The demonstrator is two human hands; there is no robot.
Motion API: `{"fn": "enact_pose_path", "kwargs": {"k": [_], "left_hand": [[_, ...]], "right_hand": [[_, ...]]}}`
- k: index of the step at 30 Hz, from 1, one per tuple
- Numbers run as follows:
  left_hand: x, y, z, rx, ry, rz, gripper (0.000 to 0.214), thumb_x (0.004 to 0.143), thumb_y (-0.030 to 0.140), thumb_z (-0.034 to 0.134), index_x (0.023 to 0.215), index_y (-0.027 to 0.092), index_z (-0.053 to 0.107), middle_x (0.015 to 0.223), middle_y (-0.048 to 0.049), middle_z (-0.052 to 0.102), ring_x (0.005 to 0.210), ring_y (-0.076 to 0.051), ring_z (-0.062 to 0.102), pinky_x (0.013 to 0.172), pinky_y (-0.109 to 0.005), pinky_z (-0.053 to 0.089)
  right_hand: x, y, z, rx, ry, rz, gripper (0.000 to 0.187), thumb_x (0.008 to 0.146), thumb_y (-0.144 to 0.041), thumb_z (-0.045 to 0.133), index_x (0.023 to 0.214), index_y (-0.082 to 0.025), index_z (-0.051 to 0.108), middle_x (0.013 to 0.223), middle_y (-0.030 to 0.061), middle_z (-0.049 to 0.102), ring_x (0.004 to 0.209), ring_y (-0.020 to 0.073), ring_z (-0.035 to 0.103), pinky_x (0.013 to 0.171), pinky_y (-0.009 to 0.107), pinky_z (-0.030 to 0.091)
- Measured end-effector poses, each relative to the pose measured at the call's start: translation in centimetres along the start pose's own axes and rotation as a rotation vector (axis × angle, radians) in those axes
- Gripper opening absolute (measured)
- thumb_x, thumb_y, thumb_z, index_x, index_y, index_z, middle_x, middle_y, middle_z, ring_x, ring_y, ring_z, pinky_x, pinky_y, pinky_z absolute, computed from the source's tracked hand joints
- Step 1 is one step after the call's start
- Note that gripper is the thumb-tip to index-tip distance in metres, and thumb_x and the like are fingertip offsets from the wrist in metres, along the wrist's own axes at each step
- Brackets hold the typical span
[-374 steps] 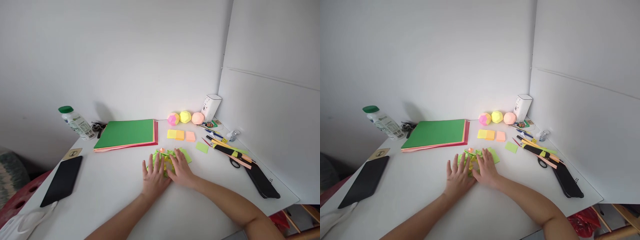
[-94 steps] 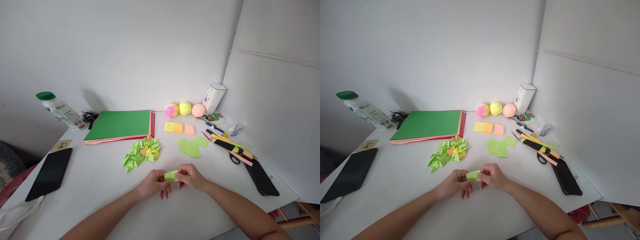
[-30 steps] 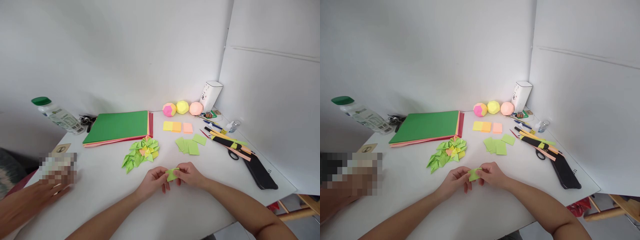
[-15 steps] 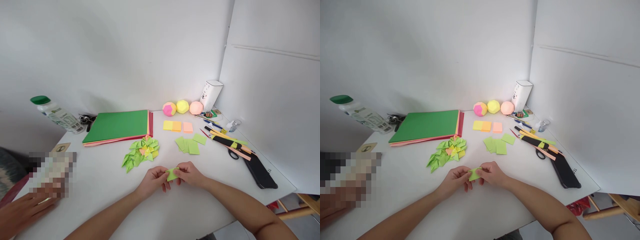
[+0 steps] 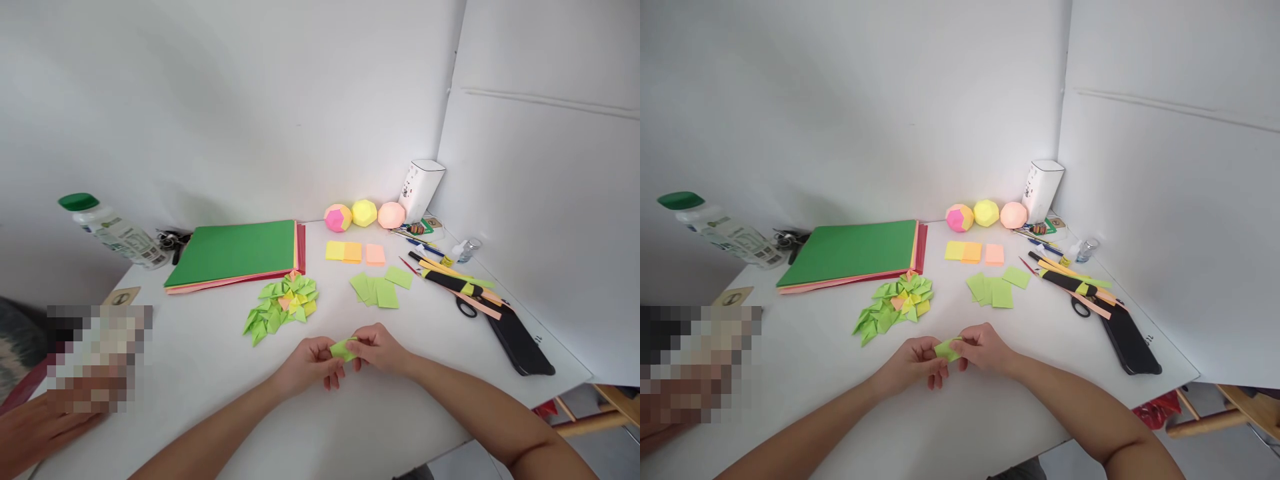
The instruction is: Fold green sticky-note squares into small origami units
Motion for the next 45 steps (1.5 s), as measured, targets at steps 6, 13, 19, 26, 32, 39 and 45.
{"fn": "enact_pose_path", "kwargs": {"k": [6,13,19,26,32,39,45], "left_hand": [[0.0,-0.2,-0.2,0.017,-0.023,-0.001,0.020,0.074,0.032,0.064,0.075,0.013,0.057,0.062,-0.0020,0.067,0.048,-0.013,0.061,0.047,-0.025,0.048],[-0.1,0.0,-0.1,0.019,-0.037,-0.001,0.017,0.074,0.029,0.063,0.073,0.014,0.056,0.061,-0.0011,0.066,0.048,-0.012,0.060,0.049,-0.025,0.048],[-0.1,0.4,-0.2,-0.005,-0.040,-0.009,0.018,0.073,0.030,0.065,0.075,0.014,0.056,0.061,-0.0014,0.067,0.047,-0.013,0.060,0.048,-0.025,0.048],[0.1,0.0,-0.4,-0.090,-0.023,0.030,0.019,0.073,0.030,0.066,0.076,0.013,0.058,0.061,-0.0021,0.067,0.046,-0.013,0.061,0.047,-0.026,0.049],[0.2,0.2,-0.1,-0.136,-0.008,0.048,0.017,0.073,0.026,0.066,0.075,0.012,0.057,0.063,-0.0030,0.067,0.049,-0.013,0.061,0.047,-0.025,0.050],[0.2,0.0,-0.2,-0.145,0.007,0.065,0.017,0.073,0.026,0.067,0.077,0.012,0.058,0.059,-0.0016,0.066,0.047,-0.013,0.061,0.046,-0.025,0.049],[0.2,0.3,-0.3,-0.161,0.052,0.057,0.020,0.071,0.029,0.068,0.077,0.013,0.057,0.056,-0.0010,0.065,0.044,-0.013,0.059,0.043,-0.024,0.047]], "right_hand": [[0.1,0.3,0.0,0.009,-0.017,-0.005,0.031,0.082,-0.037,0.054,0.060,-0.014,0.055,0.049,-0.0007,0.055,0.044,0.0092,0.050,0.042,0.019,0.030],[0.2,0.1,0.0,0.038,-0.047,-0.005,0.040,0.085,-0.041,0.049,0.056,-0.015,0.052,0.049,0.0005,0.056,0.045,0.0094,0.048,0.045,0.020,0.032],[0.1,-0.3,0.1,0.048,-0.040,-0.012,0.048,0.090,-0.047,0.038,0.055,-0.015,0.050,0.052,0.0028,0.061,0.047,0.0099,0.045,0.049,0.022,0.036],[0.0,-0.6,0.0,0.098,-0.090,-0.019,0.034,0.084,-0.045,0.049,0.072,-0.015,0.054,0.065,0.0024,0.061,0.056,0.0110,0.053,0.051,0.021,0.038],[-0.2,-0.8,0.2,0.073,-0.146,0.027,0.006,0.075,-0.019,0.057,0.077,-0.014,0.059,0.066,-0.0007,0.061,0.061,0.0107,0.055,0.056,0.020,0.040],[0.1,-0.1,-0.2,0.047,-0.101,0.107,0.005,0.073,-0.017,0.055,0.072,-0.014,0.058,0.062,-0.0001,0.063,0.051,0.0081,0.051,0.048,0.018,0.037],[0.9,0.3,-1.1,0.274,-0.102,0.054,0.008,0.071,-0.018,0.054,0.065,-0.016,0.049,0.055,0.0012,0.063,0.049,0.0106,0.055,0.049,0.022,0.044]]}}
Point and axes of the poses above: each hand's wrist, its own x-axis towards the middle knuckle, its own z-axis out of the palm, y = z × x, the point moved 2 cm from there along x, towards the middle knuckle
